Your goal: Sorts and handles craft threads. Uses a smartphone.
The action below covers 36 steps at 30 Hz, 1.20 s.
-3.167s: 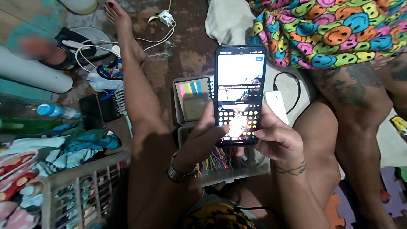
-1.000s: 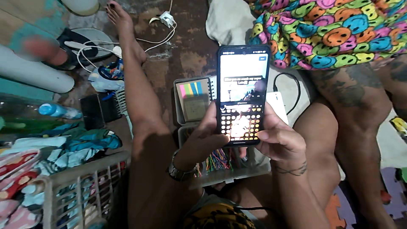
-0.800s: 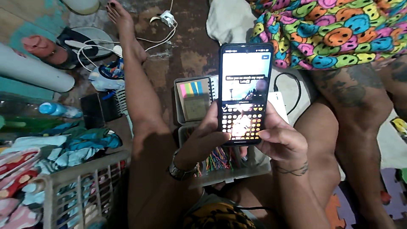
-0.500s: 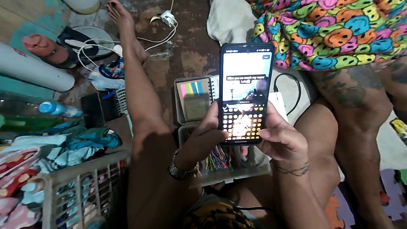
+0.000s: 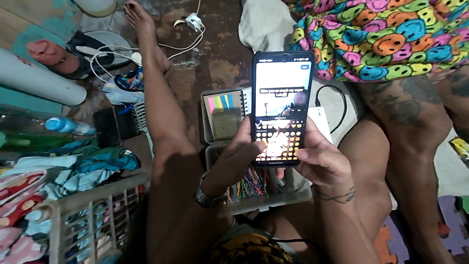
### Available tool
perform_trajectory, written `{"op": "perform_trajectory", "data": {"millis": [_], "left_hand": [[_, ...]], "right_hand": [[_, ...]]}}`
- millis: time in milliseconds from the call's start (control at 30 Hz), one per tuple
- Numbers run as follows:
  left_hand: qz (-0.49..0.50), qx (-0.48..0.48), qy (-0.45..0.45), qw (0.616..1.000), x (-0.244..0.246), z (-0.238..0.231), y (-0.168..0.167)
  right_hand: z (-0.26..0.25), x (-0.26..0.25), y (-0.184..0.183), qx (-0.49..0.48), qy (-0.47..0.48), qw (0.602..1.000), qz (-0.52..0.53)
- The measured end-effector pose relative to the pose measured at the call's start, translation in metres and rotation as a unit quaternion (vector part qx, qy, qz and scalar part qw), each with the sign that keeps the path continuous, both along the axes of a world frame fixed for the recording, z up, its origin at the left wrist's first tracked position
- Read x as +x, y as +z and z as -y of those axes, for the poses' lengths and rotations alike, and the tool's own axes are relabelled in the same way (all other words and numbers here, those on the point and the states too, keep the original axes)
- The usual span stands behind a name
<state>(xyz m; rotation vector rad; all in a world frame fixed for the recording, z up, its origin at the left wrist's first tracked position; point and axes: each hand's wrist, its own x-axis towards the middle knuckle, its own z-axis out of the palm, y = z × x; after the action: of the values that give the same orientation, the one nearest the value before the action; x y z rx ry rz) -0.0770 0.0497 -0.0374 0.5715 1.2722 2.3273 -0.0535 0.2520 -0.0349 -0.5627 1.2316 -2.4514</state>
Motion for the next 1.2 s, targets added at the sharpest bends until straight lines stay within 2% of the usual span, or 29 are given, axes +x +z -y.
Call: {"op": "perform_trajectory", "data": {"millis": [133, 233, 367, 467, 733, 933, 1033, 1200], "left_hand": [[-0.025, 0.002, -0.035, 0.999, -0.002, 0.003, -0.012], [-0.036, -0.03, -0.024, 0.999, 0.001, 0.007, -0.007], [-0.001, -0.032, -0.057, 0.998, -0.002, 0.01, -0.025], [-0.007, -0.048, -0.06, 0.997, -0.002, 0.011, -0.025], [-0.016, 0.004, -0.089, 0.996, -0.004, 0.008, -0.02], [-0.031, -0.011, -0.115, 0.993, -0.004, 0.013, -0.014], [-0.048, -0.039, -0.097, 0.993, 0.0, 0.015, -0.005], [-0.062, 0.002, -0.13, 0.99, -0.006, 0.012, -0.017]], "right_hand": [[0.0, 0.0, 0.0, -0.003, 0.004, 1.0, -0.003], [-0.002, 0.0, 0.0, -0.02, 0.012, 1.0, 0.007], [-0.006, -0.001, -0.001, -0.058, 0.036, 0.997, 0.032], [-0.005, -0.001, -0.001, -0.058, 0.036, 0.997, 0.034], [-0.003, 0.0, 0.0, -0.033, 0.028, 0.999, 0.024], [-0.003, -0.001, 0.0, -0.038, 0.032, 0.998, 0.025], [-0.003, -0.001, -0.001, -0.04, 0.031, 0.998, 0.027], [-0.003, 0.0, 0.0, -0.029, 0.029, 0.999, 0.024]]}}
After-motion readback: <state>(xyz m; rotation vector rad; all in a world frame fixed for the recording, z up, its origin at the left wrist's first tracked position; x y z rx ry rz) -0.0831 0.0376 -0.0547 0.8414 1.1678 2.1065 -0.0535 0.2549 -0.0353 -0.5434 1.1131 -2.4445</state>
